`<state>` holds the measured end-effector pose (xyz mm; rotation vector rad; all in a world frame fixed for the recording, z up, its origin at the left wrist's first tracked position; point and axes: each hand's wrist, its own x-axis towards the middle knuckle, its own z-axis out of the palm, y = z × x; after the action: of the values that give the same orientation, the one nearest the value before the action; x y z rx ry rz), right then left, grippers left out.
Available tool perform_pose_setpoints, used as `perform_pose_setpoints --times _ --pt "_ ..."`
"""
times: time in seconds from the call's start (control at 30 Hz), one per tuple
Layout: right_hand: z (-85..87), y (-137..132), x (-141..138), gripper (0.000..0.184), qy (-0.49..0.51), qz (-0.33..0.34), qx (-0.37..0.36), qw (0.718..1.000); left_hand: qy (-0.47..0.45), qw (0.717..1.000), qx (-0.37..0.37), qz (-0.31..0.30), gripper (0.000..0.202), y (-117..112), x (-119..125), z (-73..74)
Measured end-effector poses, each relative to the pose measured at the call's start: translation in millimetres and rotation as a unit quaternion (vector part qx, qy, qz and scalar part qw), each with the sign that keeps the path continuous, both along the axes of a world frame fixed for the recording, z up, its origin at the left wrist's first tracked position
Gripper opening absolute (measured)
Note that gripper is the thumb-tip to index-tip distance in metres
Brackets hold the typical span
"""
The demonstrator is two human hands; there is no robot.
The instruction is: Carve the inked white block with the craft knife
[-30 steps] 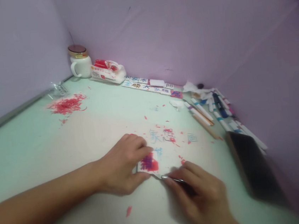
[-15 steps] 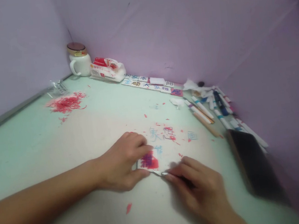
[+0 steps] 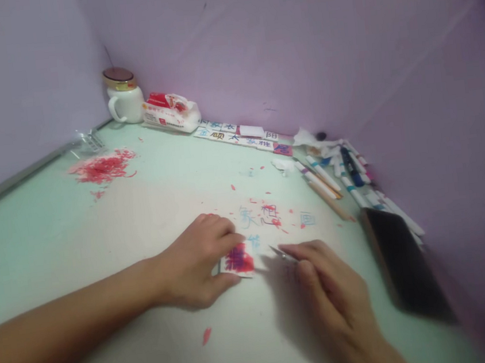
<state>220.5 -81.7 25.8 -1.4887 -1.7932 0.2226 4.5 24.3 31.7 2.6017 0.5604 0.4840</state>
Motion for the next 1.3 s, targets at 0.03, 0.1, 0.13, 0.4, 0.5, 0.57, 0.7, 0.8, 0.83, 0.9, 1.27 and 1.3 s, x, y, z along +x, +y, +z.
perform_pose_setpoints --times 0.03,0.1,0.13,0.4,0.5,0.57,0.7,0.8,0.83,0.9,1.27,1.3 --pt "0.3 0 0 0.022 -0.025 -0.001 0.006 1.000 0.000 1.000 0.003 0.000 0.033 0 0 -0.2" --pt "-0.4 -1 0 0.017 -0.068 0.001 0.010 0.998 0.000 1.000 0.006 -0.001 0.032 0 0 -0.6" --pt "-1.3 -1 -1 0.016 -0.083 -0.002 0.008 0.997 0.000 1.000 0.007 -0.001 0.032 0 -1 -0.8" --pt "-4.7 -7 -9 0.018 -0.120 -0.038 0.019 0.992 0.004 1.000 0.012 0.000 0.033 0 0 -1.8" --pt "-1.9 -11 -12 0.023 -0.161 -0.032 0.003 0.986 0.012 1.000 0.015 0.000 0.032 0 -1 -1.4" --pt "-0.8 -13 -14 0.024 -0.178 -0.019 0.000 0.984 0.016 1.000 0.021 0.003 0.032 0 -1 -0.7" --pt "-0.7 -14 -17 0.021 -0.176 -0.005 0.006 0.984 0.025 0.999 0.024 0.010 0.031 -2 0 1.8" --pt "-0.6 -15 -18 0.020 -0.177 -0.011 0.001 0.984 0.024 0.999 0.023 0.010 0.031 -3 0 4.5" --pt "-0.5 -15 -18 0.019 -0.178 -0.014 -0.004 0.984 0.023 0.999 0.023 0.010 0.032 -4 0 5.3" --pt "-0.2 -16 -18 0.019 -0.179 -0.019 -0.013 0.984 0.026 0.999 0.024 0.011 0.035 -5 1 6.4" --pt "-4.3 -15 -14 0.018 -0.116 -0.013 -0.055 0.992 0.019 1.000 0.021 0.008 0.037 -4 0 4.9" --pt "-4.5 -15 -14 0.019 -0.115 -0.012 -0.057 0.992 0.020 1.000 0.021 0.008 0.037 -4 0 5.0"
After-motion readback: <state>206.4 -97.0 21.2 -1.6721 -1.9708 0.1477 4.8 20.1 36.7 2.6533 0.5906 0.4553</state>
